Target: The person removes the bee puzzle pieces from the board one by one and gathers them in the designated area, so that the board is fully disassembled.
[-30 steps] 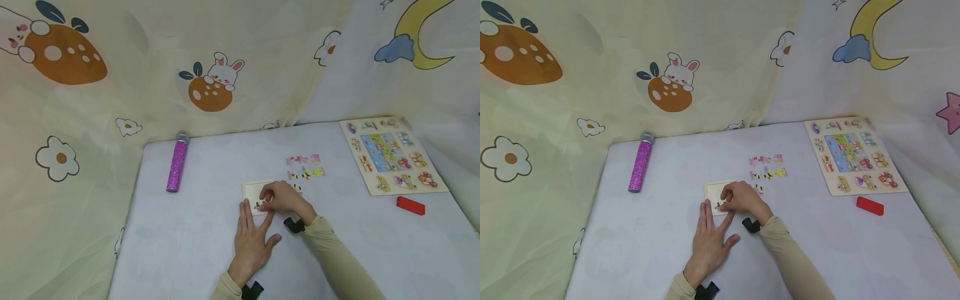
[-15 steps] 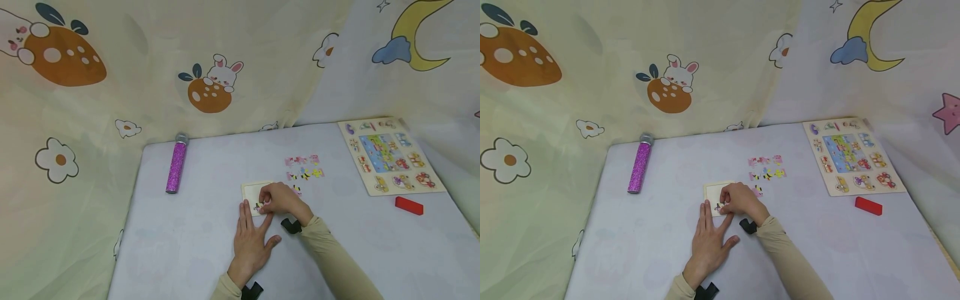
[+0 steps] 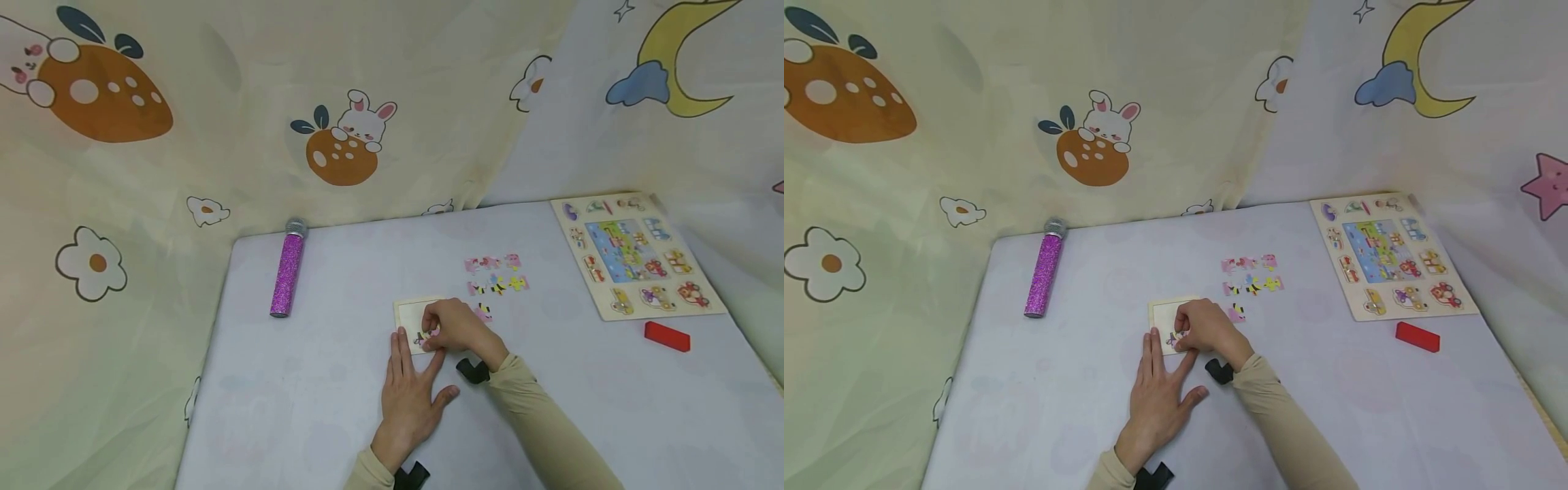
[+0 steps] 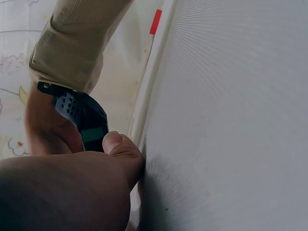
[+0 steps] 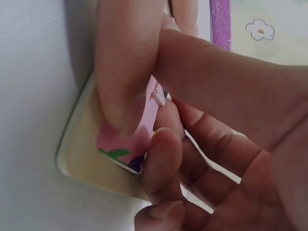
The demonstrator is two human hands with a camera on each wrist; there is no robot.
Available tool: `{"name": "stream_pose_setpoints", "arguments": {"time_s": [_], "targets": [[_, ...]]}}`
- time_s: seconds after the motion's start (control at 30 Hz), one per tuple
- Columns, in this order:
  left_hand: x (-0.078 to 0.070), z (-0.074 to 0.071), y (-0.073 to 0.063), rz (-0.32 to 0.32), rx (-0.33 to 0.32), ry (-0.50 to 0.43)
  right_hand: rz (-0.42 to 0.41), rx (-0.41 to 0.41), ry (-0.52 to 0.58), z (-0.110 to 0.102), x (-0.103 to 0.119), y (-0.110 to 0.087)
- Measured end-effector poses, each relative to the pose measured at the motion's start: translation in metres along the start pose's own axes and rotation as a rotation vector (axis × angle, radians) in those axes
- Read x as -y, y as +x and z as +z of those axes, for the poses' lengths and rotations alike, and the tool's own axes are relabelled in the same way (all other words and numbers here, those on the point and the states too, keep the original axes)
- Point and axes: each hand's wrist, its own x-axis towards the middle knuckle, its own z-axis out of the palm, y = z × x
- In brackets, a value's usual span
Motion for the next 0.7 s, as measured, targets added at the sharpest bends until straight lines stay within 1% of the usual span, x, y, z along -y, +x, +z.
{"name": "stream_pose_setpoints", "arguments": {"time_s": [0.1, 0.2, 0.3, 0.4, 0.47, 0.7], "targets": [[0.0002, 0.0, 0.0003, -0.002, 0.005, -0.004, 0.006, -0.007, 0.011, -0.0002, 0.0003, -0.0006], [0.0003, -0.0004, 0.0004, -0.006, 0.012, -0.011, -0.009, -0.014, 0.014, -0.0005, 0.0004, -0.0014], [0.0006, -0.0008, -0.0001, -0.005, 0.008, -0.01, -0.036, -0.017, 0.024, -0.0003, 0.0008, -0.002], [0.0007, -0.0005, -0.0003, 0.001, -0.012, -0.001, -0.07, -0.022, 0.029, 0.0006, 0.0009, -0.0017], [0.0006, -0.0006, -0.0003, -0.001, -0.008, 0.009, -0.091, -0.023, 0.039, 0.0011, 0.0011, -0.0015], [0.0, -0.0013, -0.002, 0.001, -0.017, 0.006, -0.148, -0.005, 0.114, 0.0019, 0.0003, -0.0023]]}}
